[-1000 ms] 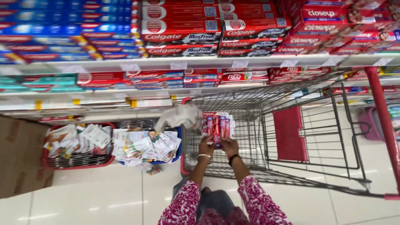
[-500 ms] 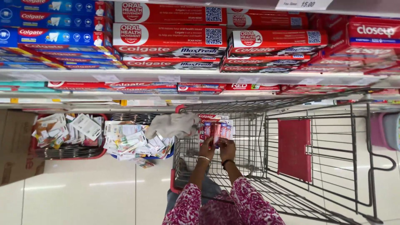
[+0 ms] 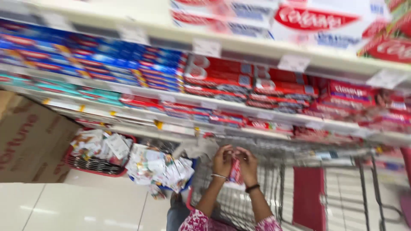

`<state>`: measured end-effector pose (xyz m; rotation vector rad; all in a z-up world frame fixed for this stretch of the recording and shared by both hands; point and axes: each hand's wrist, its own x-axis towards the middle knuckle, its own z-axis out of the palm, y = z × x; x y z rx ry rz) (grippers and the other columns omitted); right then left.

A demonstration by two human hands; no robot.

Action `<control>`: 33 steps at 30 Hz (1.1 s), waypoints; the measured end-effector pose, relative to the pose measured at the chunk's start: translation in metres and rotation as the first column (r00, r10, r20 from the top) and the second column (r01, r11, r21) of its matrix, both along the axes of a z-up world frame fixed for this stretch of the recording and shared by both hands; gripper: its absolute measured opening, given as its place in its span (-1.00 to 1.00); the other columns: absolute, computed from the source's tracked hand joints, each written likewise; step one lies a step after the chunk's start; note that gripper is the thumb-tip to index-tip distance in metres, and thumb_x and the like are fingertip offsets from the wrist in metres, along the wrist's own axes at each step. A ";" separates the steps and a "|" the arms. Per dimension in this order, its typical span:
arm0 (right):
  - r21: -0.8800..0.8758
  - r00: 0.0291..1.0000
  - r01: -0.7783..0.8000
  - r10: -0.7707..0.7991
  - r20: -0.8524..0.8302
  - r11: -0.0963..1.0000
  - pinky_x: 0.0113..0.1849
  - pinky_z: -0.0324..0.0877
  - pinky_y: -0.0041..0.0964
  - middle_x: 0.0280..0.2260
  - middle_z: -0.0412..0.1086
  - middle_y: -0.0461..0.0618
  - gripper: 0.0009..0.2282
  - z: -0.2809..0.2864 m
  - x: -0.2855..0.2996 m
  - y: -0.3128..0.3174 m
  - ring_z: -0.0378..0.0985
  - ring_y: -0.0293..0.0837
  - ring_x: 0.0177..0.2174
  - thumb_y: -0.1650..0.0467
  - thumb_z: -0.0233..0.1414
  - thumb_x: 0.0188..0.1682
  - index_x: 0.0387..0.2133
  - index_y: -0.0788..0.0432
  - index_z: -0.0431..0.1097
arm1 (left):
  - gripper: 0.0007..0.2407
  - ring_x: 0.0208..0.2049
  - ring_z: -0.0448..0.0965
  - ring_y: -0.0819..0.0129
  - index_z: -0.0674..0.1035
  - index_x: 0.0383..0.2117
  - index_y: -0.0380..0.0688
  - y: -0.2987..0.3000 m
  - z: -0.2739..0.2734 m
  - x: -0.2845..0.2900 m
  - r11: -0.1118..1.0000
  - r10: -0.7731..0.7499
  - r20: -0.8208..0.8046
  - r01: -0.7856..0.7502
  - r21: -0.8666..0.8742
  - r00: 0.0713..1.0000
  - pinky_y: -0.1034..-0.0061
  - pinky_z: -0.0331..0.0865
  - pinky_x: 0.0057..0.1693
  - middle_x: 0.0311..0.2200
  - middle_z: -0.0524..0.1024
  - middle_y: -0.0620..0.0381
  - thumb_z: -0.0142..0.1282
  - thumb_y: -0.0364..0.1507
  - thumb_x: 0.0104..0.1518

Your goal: Picking various toothpaste boxes from shelves and placing them into a shopping cart.

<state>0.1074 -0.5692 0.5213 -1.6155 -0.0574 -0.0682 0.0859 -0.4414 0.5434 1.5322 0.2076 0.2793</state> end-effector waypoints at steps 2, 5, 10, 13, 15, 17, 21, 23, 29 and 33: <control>0.048 0.999 -0.028 0.027 0.025 0.998 -0.13 0.46 -0.36 -0.21 0.55 -0.05 -0.82 0.073 0.015 0.027 0.56 -0.27 -0.21 0.44 0.10 0.06 -0.11 0.25 0.51 | -0.79 -0.26 0.66 0.40 0.54 -0.02 -0.20 0.027 0.094 0.007 0.997 0.040 0.005 -0.040 -0.058 0.999 0.49 0.54 -0.17 -0.24 0.66 0.09 -0.02 -0.49 0.25; 0.115 0.997 -0.052 0.045 0.065 0.992 -0.12 0.45 -0.37 -0.19 0.55 -0.06 -0.81 0.172 0.029 0.067 0.55 -0.28 -0.19 0.42 0.09 0.07 -0.11 0.26 0.50 | -0.82 -0.23 0.65 0.37 0.55 -0.06 -0.24 0.067 0.173 0.014 0.994 0.104 0.196 -0.099 -0.034 0.975 0.46 0.52 -0.11 -0.24 0.65 0.06 -0.04 -0.50 0.30; 0.200 0.980 -0.113 0.076 0.184 0.973 -0.10 0.47 -0.37 -0.20 0.54 -0.06 -0.82 0.292 0.032 0.145 0.56 -0.28 -0.18 0.41 0.09 0.08 -0.12 0.26 0.49 | -0.87 -0.19 0.69 0.26 0.56 -0.11 -0.29 0.154 0.272 0.015 0.966 0.112 0.516 -0.215 0.143 0.849 0.42 0.51 -0.01 -0.25 0.64 -0.01 -0.01 -0.56 0.32; 0.190 0.945 -0.171 0.106 0.310 0.967 -0.13 0.47 -0.38 -0.22 0.53 -0.07 -0.82 0.332 0.042 0.195 0.55 -0.29 -0.21 0.41 0.09 0.09 -0.13 0.27 0.50 | -0.85 -0.18 0.68 0.18 0.57 -0.11 -0.28 0.213 0.316 0.020 0.932 0.097 0.519 -0.261 0.252 0.849 0.39 0.49 0.00 -0.25 0.62 -0.03 -0.02 -0.58 0.28; 0.078 0.905 -0.169 0.123 0.407 0.983 -0.16 0.43 -0.41 -0.24 0.53 -0.06 -0.82 0.350 0.057 0.229 0.53 -0.30 -0.23 0.42 0.10 0.11 -0.11 0.27 0.51 | -0.86 -0.06 0.58 0.03 0.56 -0.12 -0.27 0.254 0.334 0.031 0.799 0.079 0.650 -0.438 0.412 0.756 0.27 0.41 0.12 -0.19 0.59 -0.08 0.02 -0.60 0.26; -0.008 0.874 -0.146 0.133 0.468 0.989 -0.17 0.43 -0.40 -0.26 0.53 -0.07 -0.82 0.380 0.067 0.266 0.53 -0.29 -0.26 0.42 0.11 0.09 -0.10 0.24 0.51 | -0.82 0.05 0.50 -0.03 0.53 -0.05 -0.27 0.296 0.346 0.050 0.698 0.072 0.686 -0.528 0.484 0.724 0.18 0.34 0.20 -0.10 0.54 -0.11 0.02 -0.59 0.24; -0.286 0.726 0.007 0.192 0.661 0.958 -0.14 0.42 -0.29 -0.27 0.48 -0.04 -0.75 0.426 0.094 0.332 0.54 -0.18 -0.25 0.44 0.14 0.03 -0.01 0.14 0.50 | -0.63 0.37 0.23 -0.10 0.39 0.21 -0.30 0.367 0.377 0.090 0.377 0.057 0.663 -0.631 0.678 0.746 0.04 0.14 0.32 0.22 0.37 -0.13 -0.06 -0.52 0.24; -0.370 0.661 0.123 0.202 0.723 0.921 -0.12 0.38 -0.20 -0.23 0.44 -0.01 -0.71 0.440 0.106 0.359 0.51 -0.11 -0.21 0.43 0.14 0.00 0.02 0.11 0.49 | -0.59 0.41 0.15 -0.06 0.36 0.26 -0.27 0.391 0.382 0.111 0.285 0.060 0.643 -0.630 0.722 0.764 0.01 0.05 0.38 0.29 0.30 -0.10 -0.08 -0.47 0.26; -0.563 0.595 0.458 0.233 0.769 0.688 -0.13 0.24 -0.04 -0.15 0.36 0.03 -0.62 0.453 0.136 0.402 0.39 0.03 -0.17 0.36 0.16 -0.07 0.07 0.04 0.46 | -0.51 0.45 -0.03 -0.05 0.28 0.33 -0.28 0.421 0.381 0.152 0.217 0.035 0.639 -0.630 0.746 0.768 -0.07 -0.22 0.43 0.39 0.11 -0.18 -0.11 -0.26 0.32; -0.567 0.608 0.489 0.207 0.766 0.662 -0.14 0.24 -0.06 -0.09 0.40 -0.05 -0.70 0.452 0.136 0.408 0.42 -0.01 -0.13 0.32 0.17 -0.05 -0.02 0.01 0.46 | -0.55 0.46 -0.02 0.03 0.30 0.33 -0.21 0.424 0.371 0.150 0.318 0.024 0.615 -0.589 0.743 0.788 -0.07 -0.23 0.46 0.40 0.14 -0.08 -0.15 -0.27 0.35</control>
